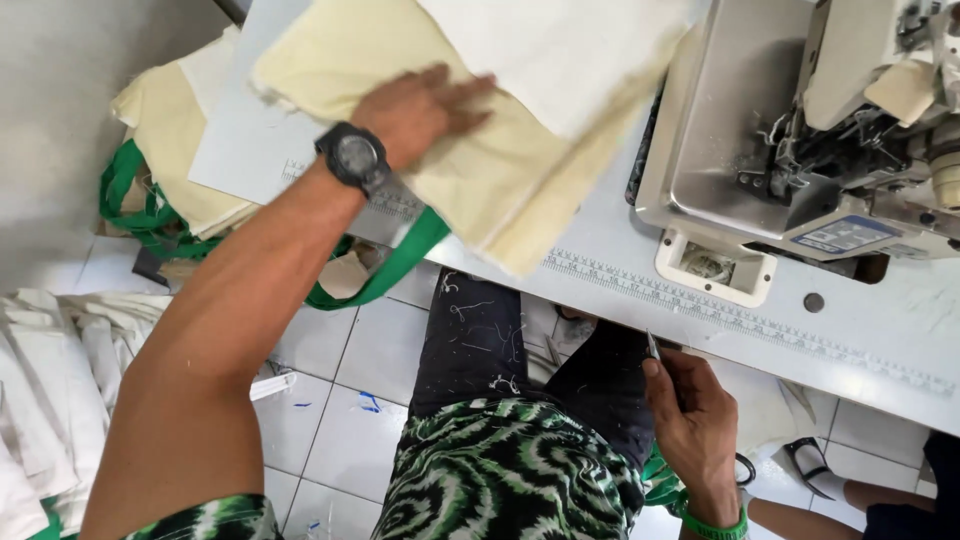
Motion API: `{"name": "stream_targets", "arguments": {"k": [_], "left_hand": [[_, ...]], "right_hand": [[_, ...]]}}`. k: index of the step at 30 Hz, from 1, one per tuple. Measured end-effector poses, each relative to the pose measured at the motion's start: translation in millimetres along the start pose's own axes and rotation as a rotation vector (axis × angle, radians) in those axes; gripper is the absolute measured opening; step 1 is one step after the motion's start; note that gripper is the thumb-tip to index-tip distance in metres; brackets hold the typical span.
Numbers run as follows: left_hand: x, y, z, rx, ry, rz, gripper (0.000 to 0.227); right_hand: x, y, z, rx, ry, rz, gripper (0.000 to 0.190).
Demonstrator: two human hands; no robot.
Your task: Sewing and trimming fabric tote bags using an industrial overlock machine and scissors.
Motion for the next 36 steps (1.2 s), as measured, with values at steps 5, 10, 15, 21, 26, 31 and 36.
{"name": "stream_targets", "arguments": {"k": [5,10,15,21,26,31,36], "left_hand": [[35,23,-55,0.286,0.131,-0.111,0.102],[96,52,-167,0.666,0.470,-0.724,0.054],[94,12,-232,0.554,0.503,-0.629,0.053],[105,3,-249,0.598,0.540,-0.847,0.018],[116,20,-249,0.804,0.609,-0.939,0.008],[113,20,-255,1.017,0.647,-0.915,0.002],[118,22,-251,1.238,0.559,-0.732,0.007]], "right_hand": [[-4,-10,1,0.065,0.158,0.047,0.038],[-9,-23,13,0.119,0.347,0.113,0.036],[-15,-39,25,0.288,0.477,0.057,0.031],[-20,-52,32,0.406,0.703,-0.033,0.033],[-25,-76,52,0.554,0.866,-0.068,0.030],[-29,-99,90,0.646,1.141,-0.057,0.030],[-39,-101,71,0.668,1.200,-0.121,0.027]]}}
Point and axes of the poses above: each hand's wrist, its own x-axis away from the middle knuckle, its own y-axis out of the back of the hand, z = x × y, the point moved 3 cm from there along -x, towards the middle knuckle, and after that the axes turned 2 degrees about z, right-handed, at the moved point
